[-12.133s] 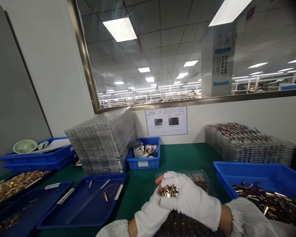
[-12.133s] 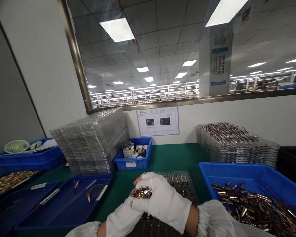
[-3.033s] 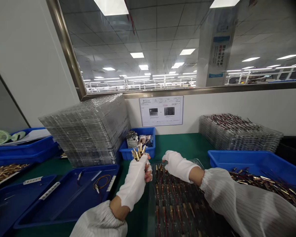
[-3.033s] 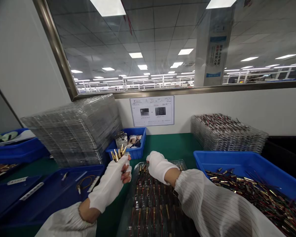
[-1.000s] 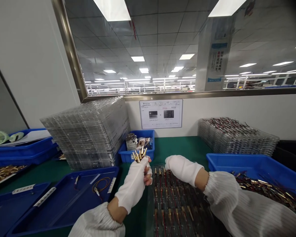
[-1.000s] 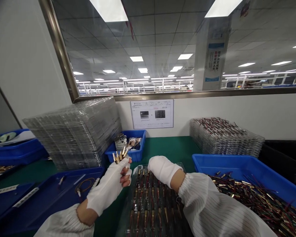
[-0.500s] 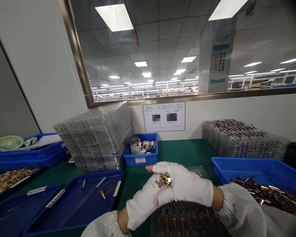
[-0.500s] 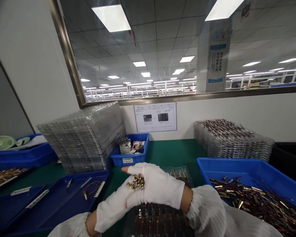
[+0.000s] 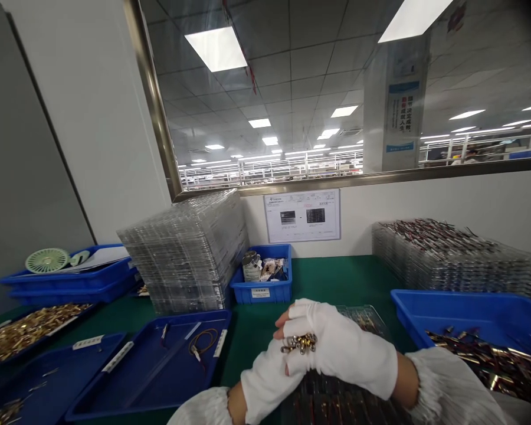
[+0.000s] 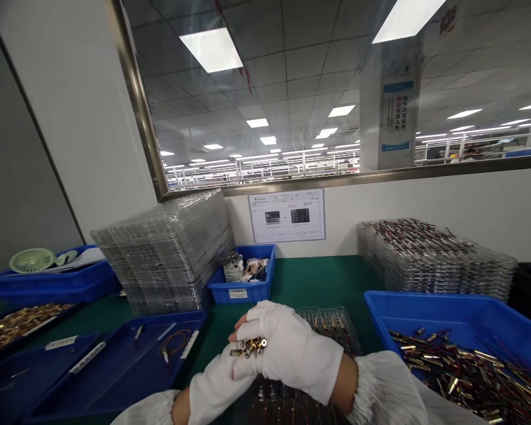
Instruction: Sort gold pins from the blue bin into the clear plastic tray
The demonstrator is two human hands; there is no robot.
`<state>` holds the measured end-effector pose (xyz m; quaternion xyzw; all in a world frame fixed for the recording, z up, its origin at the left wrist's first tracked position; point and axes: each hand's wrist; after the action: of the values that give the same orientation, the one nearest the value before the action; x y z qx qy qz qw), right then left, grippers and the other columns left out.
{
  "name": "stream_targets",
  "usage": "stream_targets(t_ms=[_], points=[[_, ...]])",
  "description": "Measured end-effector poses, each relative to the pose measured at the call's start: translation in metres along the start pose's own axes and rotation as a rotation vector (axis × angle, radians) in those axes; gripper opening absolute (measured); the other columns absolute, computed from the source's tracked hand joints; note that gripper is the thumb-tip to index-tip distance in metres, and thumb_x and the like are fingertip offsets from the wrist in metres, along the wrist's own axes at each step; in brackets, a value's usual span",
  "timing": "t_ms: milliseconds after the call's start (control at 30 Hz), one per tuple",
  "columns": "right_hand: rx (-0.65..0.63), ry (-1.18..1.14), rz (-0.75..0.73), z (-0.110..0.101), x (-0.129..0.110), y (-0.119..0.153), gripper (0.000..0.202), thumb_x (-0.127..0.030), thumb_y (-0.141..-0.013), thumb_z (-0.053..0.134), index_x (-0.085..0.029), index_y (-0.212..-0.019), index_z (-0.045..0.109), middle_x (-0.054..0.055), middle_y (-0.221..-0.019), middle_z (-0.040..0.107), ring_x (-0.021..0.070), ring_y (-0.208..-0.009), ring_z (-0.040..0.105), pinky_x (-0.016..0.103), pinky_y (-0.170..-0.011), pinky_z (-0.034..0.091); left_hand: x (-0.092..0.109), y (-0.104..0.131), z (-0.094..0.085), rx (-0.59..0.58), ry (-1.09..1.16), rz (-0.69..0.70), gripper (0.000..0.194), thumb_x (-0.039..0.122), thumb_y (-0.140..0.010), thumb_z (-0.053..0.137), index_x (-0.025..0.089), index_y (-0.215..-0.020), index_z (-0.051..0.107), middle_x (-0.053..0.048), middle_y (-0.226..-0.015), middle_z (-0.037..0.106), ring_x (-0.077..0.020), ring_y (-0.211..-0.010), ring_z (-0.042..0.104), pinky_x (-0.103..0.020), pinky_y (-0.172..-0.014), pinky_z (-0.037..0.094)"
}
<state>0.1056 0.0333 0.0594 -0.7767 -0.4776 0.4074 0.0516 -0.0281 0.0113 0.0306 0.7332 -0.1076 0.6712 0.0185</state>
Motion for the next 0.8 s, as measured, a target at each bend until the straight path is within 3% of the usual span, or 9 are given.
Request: stream_targets(t_ms=[167,333,533,667,800], points=[[0.008,-0.023,0.057,-0.002,-0.003,0.002,0.03,-0.04,-0.064,0.058,-0.022,-0.088,0.062,0.001,-0.094,0.057,0.0134,-0.086,0.05,0.023,-0.074,0.04,-0.017,-0.006,0.0,0.051,-0.24,0.043,0.008,0.017,-0.06,0.056,0.021,-0.066,0.056,-0.004,-0.075,0.058,-0.0203,-0.078,0.051,-0.032,-0.079,0.036],[0.017,0.073,0.002,-0.004,-0.009,0.002,0.024,-0.038,-0.072,0.05,-0.021,-0.084,0.061,0.001,-0.086,0.058,0.0118,-0.078,0.05,0.022,-0.071,0.038,-0.026,-0.012,0.001,-0.026,-0.184,0.107,0.012,0.022,-0.067,0.051,0.021,-0.077,0.056,-0.005,-0.089,0.058,-0.0189,-0.083,0.051,-0.031,-0.081,0.036],[0.026,0.309,0.046,0.0,-0.011,0.004,0.029,-0.043,-0.071,0.047,-0.019,-0.082,0.058,0.004,-0.083,0.057,0.0163,-0.077,0.048,0.027,-0.071,0.037,-0.015,-0.007,0.002,-0.136,-0.216,0.135,0.014,0.023,-0.07,0.047,0.021,-0.08,0.057,-0.004,-0.069,0.059,-0.0209,-0.087,0.05,-0.036,-0.09,0.029],[0.024,0.331,0.08,0.002,-0.009,0.006,0.032,-0.044,-0.072,0.044,-0.019,-0.085,0.057,0.005,-0.087,0.057,0.0175,-0.081,0.048,0.029,-0.074,0.037,-0.006,-0.003,0.003,-0.154,-0.234,0.092,0.017,0.025,-0.071,0.045,0.021,-0.082,0.057,-0.004,-0.066,0.058,-0.0219,-0.091,0.048,-0.038,-0.093,0.024],[0.034,0.292,0.091,0.003,-0.008,0.007,0.03,-0.044,-0.071,0.046,-0.019,-0.083,0.058,0.005,-0.085,0.057,0.0185,-0.082,0.049,0.031,-0.076,0.037,0.007,0.002,0.005,-0.136,-0.057,0.042,0.01,0.025,-0.065,0.052,0.022,-0.072,0.058,-0.002,-0.061,0.057,-0.0209,-0.082,0.051,-0.036,-0.088,0.03]])
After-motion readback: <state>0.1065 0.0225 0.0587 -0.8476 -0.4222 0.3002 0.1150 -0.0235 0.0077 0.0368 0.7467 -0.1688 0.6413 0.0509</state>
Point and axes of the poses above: each hand's wrist, its own y-axis away from the middle knuckle, its own z-axis out of the palm, x = y × z
